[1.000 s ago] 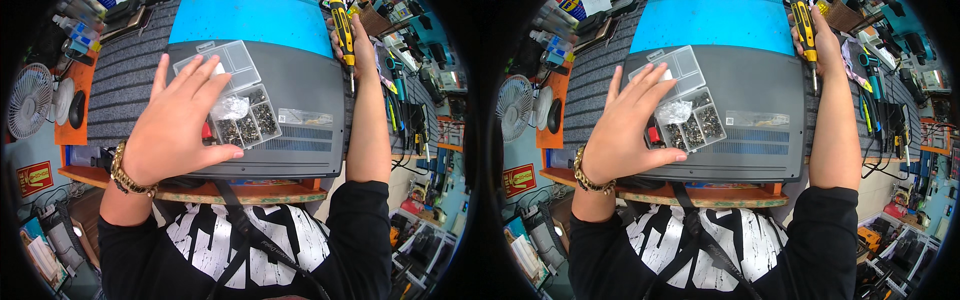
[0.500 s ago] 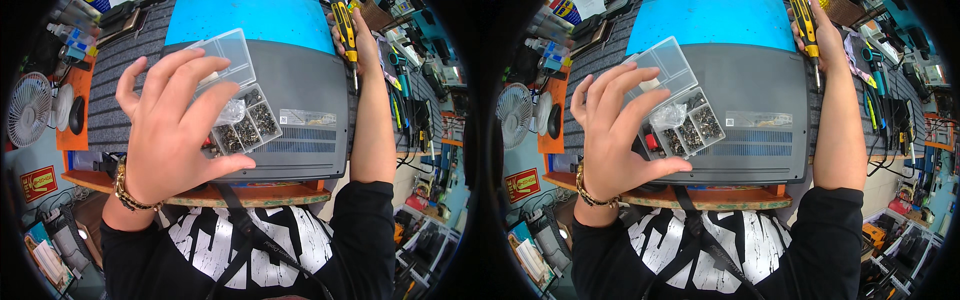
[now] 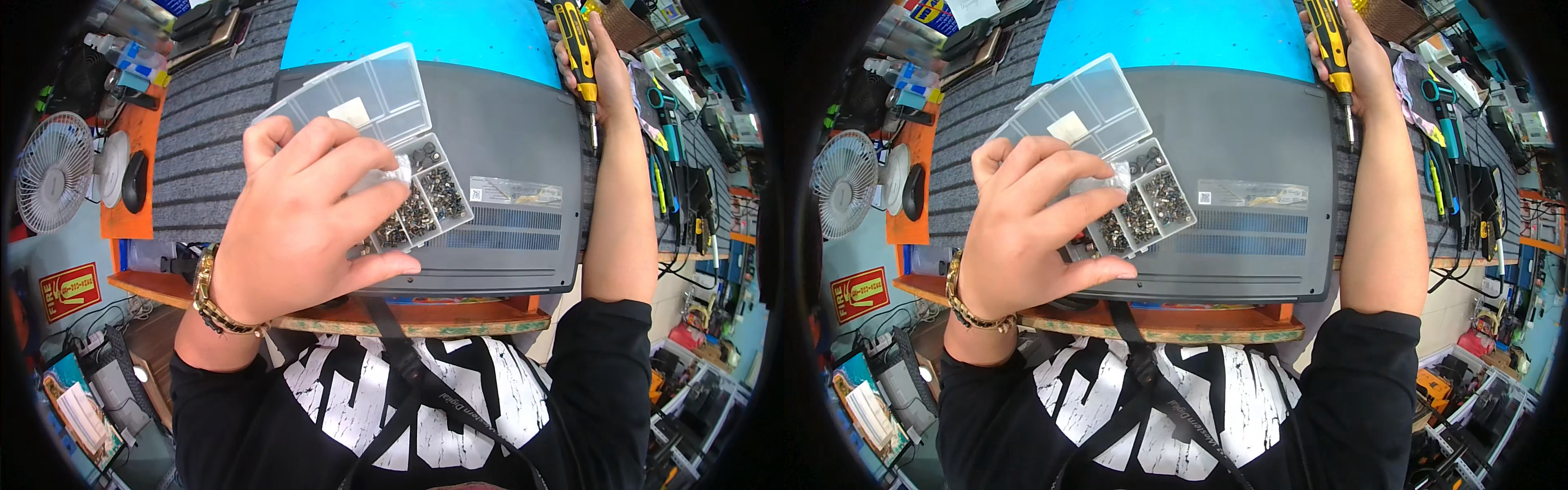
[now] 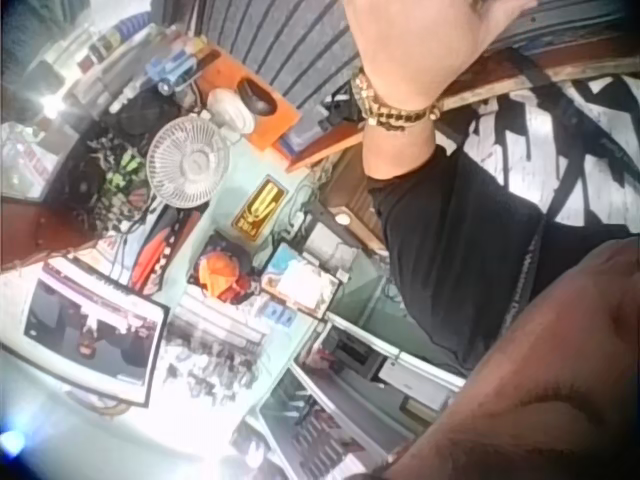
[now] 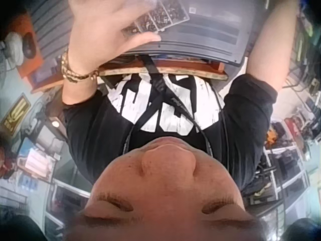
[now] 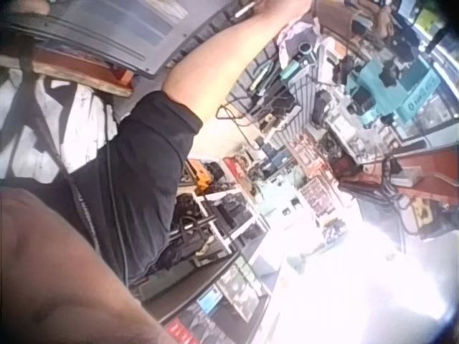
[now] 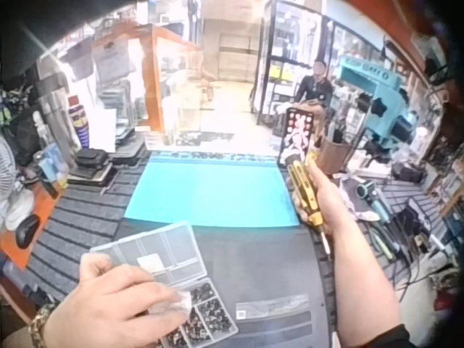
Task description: The person takes screws from a small container, uses a manual screwdriver to secure the bottom cover of a laptop, then closes the casing, flips the device over, opens the display, and presses the power button.
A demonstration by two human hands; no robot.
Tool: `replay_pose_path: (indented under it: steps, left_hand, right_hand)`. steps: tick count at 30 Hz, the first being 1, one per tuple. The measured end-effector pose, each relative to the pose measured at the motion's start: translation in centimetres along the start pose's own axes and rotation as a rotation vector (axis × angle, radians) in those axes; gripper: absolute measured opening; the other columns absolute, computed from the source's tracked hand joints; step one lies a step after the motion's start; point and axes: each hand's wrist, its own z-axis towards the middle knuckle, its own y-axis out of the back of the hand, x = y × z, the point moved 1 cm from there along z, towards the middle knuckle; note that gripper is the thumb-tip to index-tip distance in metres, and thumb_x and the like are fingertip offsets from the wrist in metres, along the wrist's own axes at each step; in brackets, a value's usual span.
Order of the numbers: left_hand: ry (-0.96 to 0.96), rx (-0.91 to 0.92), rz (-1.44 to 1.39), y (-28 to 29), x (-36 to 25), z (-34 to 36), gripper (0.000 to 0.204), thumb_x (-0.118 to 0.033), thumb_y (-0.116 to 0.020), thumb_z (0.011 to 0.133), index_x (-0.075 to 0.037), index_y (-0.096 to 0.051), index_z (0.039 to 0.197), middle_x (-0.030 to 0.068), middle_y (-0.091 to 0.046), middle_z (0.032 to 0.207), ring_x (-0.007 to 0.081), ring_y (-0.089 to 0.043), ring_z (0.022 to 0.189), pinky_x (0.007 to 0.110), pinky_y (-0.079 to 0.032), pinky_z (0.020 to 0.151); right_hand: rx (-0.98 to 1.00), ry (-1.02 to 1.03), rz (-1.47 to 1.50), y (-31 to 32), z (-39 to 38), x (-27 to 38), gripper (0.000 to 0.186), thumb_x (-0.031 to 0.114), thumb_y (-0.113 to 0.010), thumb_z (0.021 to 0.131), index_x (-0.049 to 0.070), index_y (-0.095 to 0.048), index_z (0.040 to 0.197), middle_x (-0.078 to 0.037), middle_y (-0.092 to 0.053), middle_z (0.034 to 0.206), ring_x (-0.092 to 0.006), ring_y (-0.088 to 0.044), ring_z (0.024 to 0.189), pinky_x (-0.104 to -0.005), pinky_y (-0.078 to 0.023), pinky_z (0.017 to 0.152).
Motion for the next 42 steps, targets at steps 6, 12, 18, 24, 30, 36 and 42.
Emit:
replay_pose_path:
  steps: [6,12,18,24,30,36,42]
  left_hand:
    - [0.052,-0.03,-0.006,0.2,0.5,-0.4,0.052,-0.051,-0.099,0.075,-0.014,-0.084,0.108,-0.0011,-0.078,0.115,0.0244,-0.068,0.104,0.048,-0.037,0.095]
    - [0.085,-0.087,-0.019,-0.6,0.7,-0.3,0.023,-0.014,-0.095,0.084,-0.013,-0.081,0.101,-0.0003,-0.079,0.106,0.0224,-0.071,0.094,0.042,-0.041,0.089]
    - [0.1,-0.157,-0.076,-1.2,0.9,-0.1,0.02,-0.005,-0.091,0.085,-0.013,-0.079,0.099,0.0009,-0.078,0.099,0.0238,-0.069,0.086,0.041,-0.044,0.085]
    - [0.082,-0.148,-0.072,-1.0,1.1,-0.1,0.023,0.002,-0.084,0.083,-0.013,-0.08,0.099,0.0,-0.076,0.099,0.0225,-0.067,0.084,0.038,-0.043,0.086]
    - [0.074,-0.095,-0.094,-1.1,0.8,-0.2,0.033,0.005,-0.081,0.077,-0.016,-0.088,0.102,-0.0016,-0.074,0.106,0.0176,-0.066,0.085,0.038,-0.04,0.089]
    - [0.059,-0.084,-0.093,-1.3,0.8,-0.2,0.04,0.005,-0.08,0.074,-0.018,-0.09,0.104,-0.001,-0.073,0.108,0.0161,-0.066,0.085,0.039,-0.039,0.091]
    - [0.046,-0.047,-0.055,-1.4,0.3,-0.3,0.037,0.006,-0.079,0.073,-0.017,-0.09,0.101,0.0003,-0.073,0.112,0.0163,-0.066,0.085,0.041,-0.039,0.092]
  right_hand:
    - [0.002,0.006,0.016,0.1,0.1,-0.1,0.077,0.067,-0.04,0.122,-0.001,-0.065,0.146,-0.001,-0.064,0.081,-0.0054,-0.056,0.054,-0.0189,-0.049,0.049]
    - [-0.003,-0.018,0.028,0.0,0.0,0.0,0.077,0.067,-0.04,0.122,-0.002,-0.065,0.147,-0.001,-0.063,0.081,-0.006,-0.055,0.054,-0.0193,-0.048,0.048]
    - [-0.029,-0.021,0.034,-0.5,-0.3,0.2,0.08,0.068,-0.04,0.122,-0.003,-0.064,0.148,-0.001,-0.062,0.081,-0.0072,-0.055,0.054,-0.0202,-0.048,0.048]
    - [-0.009,-0.013,0.079,-0.7,-0.3,0.4,0.069,0.061,-0.042,0.123,-0.001,-0.069,0.138,-0.005,-0.068,0.079,-0.0104,-0.058,0.053,-0.0229,-0.047,0.049]
    - [-0.024,-0.016,0.078,-0.8,-0.3,0.5,0.069,0.061,-0.042,0.123,-0.001,-0.069,0.138,-0.005,-0.068,0.08,-0.0102,-0.058,0.053,-0.0227,-0.047,0.049]
    - [-0.014,-0.022,0.029,-0.6,-0.2,0.4,0.078,0.068,-0.039,0.122,-0.001,-0.065,0.148,-0.001,-0.062,0.081,-0.0062,-0.055,0.054,-0.0197,-0.049,0.048]
    - [-0.021,-0.021,0.019,-0.2,-0.2,0.1,0.078,0.068,-0.039,0.122,-0.001,-0.065,0.147,0.0,-0.063,0.081,-0.0052,-0.056,0.053,-0.0183,-0.049,0.048]
